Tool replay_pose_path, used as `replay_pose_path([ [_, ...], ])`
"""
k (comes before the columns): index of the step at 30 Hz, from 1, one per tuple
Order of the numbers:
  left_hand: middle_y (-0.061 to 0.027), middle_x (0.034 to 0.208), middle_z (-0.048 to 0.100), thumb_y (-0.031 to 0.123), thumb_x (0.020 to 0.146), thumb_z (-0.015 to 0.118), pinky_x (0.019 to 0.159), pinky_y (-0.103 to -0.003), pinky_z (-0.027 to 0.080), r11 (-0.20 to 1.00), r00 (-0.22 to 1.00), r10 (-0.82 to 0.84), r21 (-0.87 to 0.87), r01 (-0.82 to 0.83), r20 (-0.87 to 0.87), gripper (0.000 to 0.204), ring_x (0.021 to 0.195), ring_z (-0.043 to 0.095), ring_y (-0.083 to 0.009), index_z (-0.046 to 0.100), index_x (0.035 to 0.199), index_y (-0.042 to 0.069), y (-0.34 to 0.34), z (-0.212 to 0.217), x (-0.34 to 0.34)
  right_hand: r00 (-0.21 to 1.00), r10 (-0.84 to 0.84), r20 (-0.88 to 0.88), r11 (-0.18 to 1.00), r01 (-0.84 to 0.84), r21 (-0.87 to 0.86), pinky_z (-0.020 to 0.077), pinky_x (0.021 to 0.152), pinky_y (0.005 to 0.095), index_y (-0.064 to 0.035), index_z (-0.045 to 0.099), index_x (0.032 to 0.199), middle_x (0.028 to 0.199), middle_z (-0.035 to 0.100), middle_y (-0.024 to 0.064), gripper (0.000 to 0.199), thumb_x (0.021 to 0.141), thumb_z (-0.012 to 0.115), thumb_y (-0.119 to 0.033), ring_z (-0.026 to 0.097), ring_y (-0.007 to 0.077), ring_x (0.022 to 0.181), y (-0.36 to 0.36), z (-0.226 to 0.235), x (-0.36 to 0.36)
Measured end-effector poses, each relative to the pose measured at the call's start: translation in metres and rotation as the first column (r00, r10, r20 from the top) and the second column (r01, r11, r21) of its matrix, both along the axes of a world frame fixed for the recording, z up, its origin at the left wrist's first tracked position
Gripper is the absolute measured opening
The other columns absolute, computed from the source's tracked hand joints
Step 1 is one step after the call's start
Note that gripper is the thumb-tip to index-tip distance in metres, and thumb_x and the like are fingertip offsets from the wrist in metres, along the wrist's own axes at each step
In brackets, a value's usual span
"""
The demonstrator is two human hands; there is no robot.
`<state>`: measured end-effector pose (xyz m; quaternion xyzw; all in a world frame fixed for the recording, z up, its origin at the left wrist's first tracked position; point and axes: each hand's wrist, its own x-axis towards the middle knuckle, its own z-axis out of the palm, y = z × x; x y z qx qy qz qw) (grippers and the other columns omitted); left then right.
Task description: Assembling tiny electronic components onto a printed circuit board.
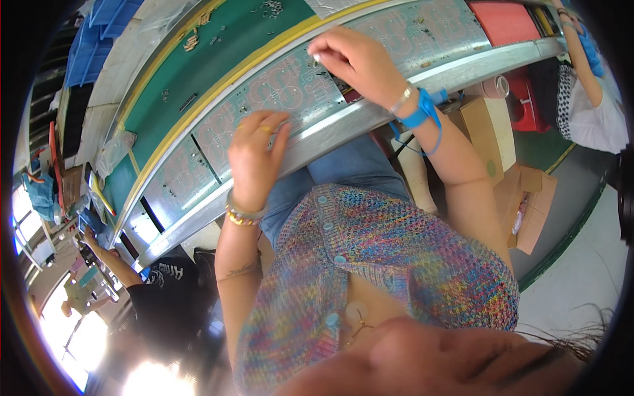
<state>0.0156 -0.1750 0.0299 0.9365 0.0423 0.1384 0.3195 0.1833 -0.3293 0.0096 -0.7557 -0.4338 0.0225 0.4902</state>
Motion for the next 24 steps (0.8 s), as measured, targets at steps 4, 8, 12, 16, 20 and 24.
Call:
replay_pose_path([
  [4, -0.0085, 0.09, 0.066, 0.004, 0.077, 0.068, 0.069, -0.033, 0.05, 0.974, 0.977, 0.214, 0.082, -0.213, -0.001, 0.011, 0.078, 0.06, -0.024, 0.068, 0.089, 0.005, 0.039, -0.001, -0.043, 0.98, 0.182, -0.077, 0.98, -0.187, -0.064, 0.0481, 0.068, 0.0295, -0.0064, 0.062, 0.094, 0.088, 0.062, 0.0054, 0.009, 0.084, 0.061, -0.008, 0.061, 0.021, 0.078, -0.007, -0.01, -0.023],
  [8, -0.0071, 0.09, 0.066, 0.004, 0.078, 0.068, 0.065, -0.029, 0.05, 0.939, 0.937, 0.341, 0.068, -0.337, -0.073, 0.01, 0.075, 0.059, -0.0204, 0.069, 0.088, 0.003, 0.051, -0.005, -0.069, 0.962, 0.245, -0.123, 0.955, -0.261, -0.14, 0.0478, 0.068, 0.032, -0.0062, 0.061, 0.09, 0.085, 0.062, 0.0068, 0.008, 0.082, 0.062, -0.008, 0.059, 0.0244, 0.077, -0.008, -0.013, -0.031],
  [12, -0.0071, 0.09, 0.066, 0.003, 0.078, 0.067, 0.065, -0.029, 0.05, 0.928, 0.925, 0.371, 0.007, -0.372, -0.082, 0.011, 0.074, 0.059, -0.0202, 0.068, 0.089, 0.003, 0.043, -0.008, -0.076, 0.966, 0.255, -0.051, 0.948, -0.26, -0.183, 0.0476, 0.068, 0.0324, -0.0058, 0.061, 0.088, 0.083, 0.061, 0.0066, 0.008, 0.081, 0.064, -0.008, 0.059, 0.025, 0.077, -0.01, -0.012, -0.03],
  [16, -0.0071, 0.089, 0.066, 0.002, 0.077, 0.067, 0.065, -0.029, 0.05, 0.936, 0.935, 0.346, -0.041, -0.349, -0.075, 0.011, 0.075, 0.059, -0.0202, 0.068, 0.088, 0.002, 0.039, -0.015, -0.074, 0.968, 0.248, -0.029, 0.944, -0.249, -0.217, 0.0475, 0.068, 0.0328, -0.0056, 0.061, 0.086, 0.081, 0.06, 0.0065, 0.008, 0.079, 0.065, -0.008, 0.058, 0.025, 0.076, -0.012, -0.012, -0.032],
  [20, -0.0067, 0.088, 0.066, 0.002, 0.077, 0.067, 0.065, -0.029, 0.05, 0.935, 0.934, 0.346, -0.049, -0.351, -0.087, 0.01, 0.075, 0.059, -0.0205, 0.068, 0.087, 0.003, 0.04, -0.017, -0.072, 0.963, 0.267, -0.026, 0.934, -0.265, -0.239, 0.0471, 0.071, 0.0332, -0.0056, 0.063, 0.086, 0.083, 0.06, 0.0064, 0.007, 0.079, 0.064, -0.007, 0.057, 0.0248, 0.079, -0.009, -0.015, -0.034],
  [24, -0.006, 0.087, 0.066, 0.002, 0.077, 0.067, 0.064, -0.029, 0.05, 0.934, 0.934, 0.35, -0.042, -0.354, -0.076, 0.01, 0.075, 0.059, -0.0207, 0.068, 0.087, 0.003, 0.041, -0.017, -0.073, 0.945, 0.327, 0.005, 0.918, -0.316, -0.242, 0.0463, 0.074, 0.0338, -0.0053, 0.065, 0.086, 0.087, 0.058, 0.0056, 0.008, 0.078, 0.064, -0.005, 0.056, 0.0245, 0.085, -0.006, -0.016, -0.034],
])
